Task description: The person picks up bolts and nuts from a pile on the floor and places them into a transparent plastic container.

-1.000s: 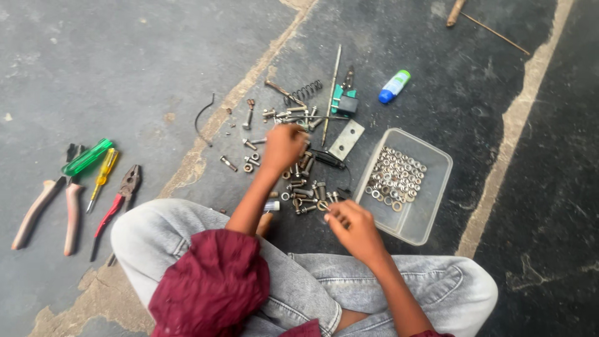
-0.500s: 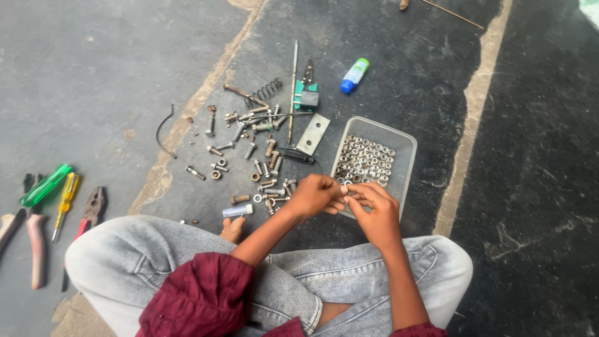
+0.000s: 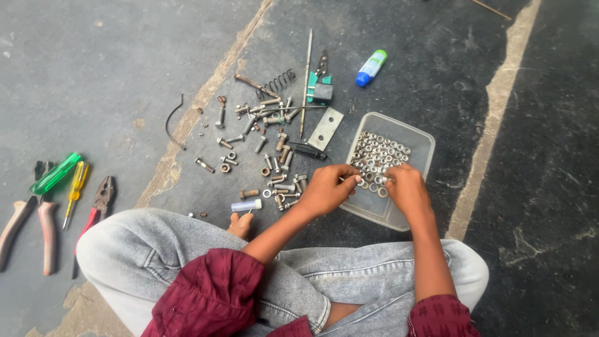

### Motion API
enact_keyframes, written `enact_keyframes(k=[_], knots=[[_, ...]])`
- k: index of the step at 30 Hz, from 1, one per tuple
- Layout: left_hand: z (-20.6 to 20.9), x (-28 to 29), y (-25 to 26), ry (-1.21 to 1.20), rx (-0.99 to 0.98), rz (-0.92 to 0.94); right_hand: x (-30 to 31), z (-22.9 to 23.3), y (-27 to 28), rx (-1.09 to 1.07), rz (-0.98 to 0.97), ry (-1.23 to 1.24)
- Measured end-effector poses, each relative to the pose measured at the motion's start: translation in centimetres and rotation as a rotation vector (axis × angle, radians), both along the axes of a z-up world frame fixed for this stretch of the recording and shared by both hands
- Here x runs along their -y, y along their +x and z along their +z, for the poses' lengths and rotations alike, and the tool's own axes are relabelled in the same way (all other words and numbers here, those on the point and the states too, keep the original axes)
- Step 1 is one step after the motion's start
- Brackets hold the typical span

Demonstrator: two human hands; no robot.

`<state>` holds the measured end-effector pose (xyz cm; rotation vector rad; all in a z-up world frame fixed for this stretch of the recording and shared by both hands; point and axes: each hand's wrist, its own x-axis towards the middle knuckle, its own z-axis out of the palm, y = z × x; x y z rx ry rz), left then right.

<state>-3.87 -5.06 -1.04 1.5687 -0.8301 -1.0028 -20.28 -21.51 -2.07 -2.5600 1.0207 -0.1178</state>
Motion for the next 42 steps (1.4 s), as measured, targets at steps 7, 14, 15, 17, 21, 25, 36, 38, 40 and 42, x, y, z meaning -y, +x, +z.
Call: enact_keyframes(k=[7,14,15,17,21,25,36,38,40,42], knots=[[-0.2,0.0,0.6,0.013,-0.017,0.009,0.7,-2.4,-0.1,-0.121,-0.016,-0.085],[-0.3,0.0,1.0,0.026,-0.001,0.003,0.5,-2.5,0.4,-0.144,-0.053,-0.071],[-0.3,0.0,1.0,0.022,-0.003,0.006,0.5,-2.5,0.4,-0.131,-0.056,-0.058],[-0.4,0.0,1.2,0.011,-0.005,0.018,0.4,-2.4,0.4,-0.137,-0.066,-0.049],[-0.8,-0.2,1.9,-0.004,0.020,0.047,0.4,-2.5,0.2,-0.119,-0.060,-0.036],[-1.7,-0.3,2.1,0.014,0.071,0.072,0.5,-2.7,-0.1,-0.071,-0.036,-0.041],[-3.2,-2.0,6.5,0.236,0.551,-0.012,-4.3,2.6,1.7,0.184,-0.033,0.208],[-4.9,-2.5,9.1,0.489,0.823,-0.027,-5.5,3.3,2.4,0.172,-0.024,0.222],[-7.3,-4.4,12.8,0.541,1.046,0.013,-6.6,3.8,2.8,0.159,-0.017,0.238],[-9.4,-6.5,15.3,0.695,1.040,0.108,-7.7,4.1,3.0,0.216,0.039,0.271]])
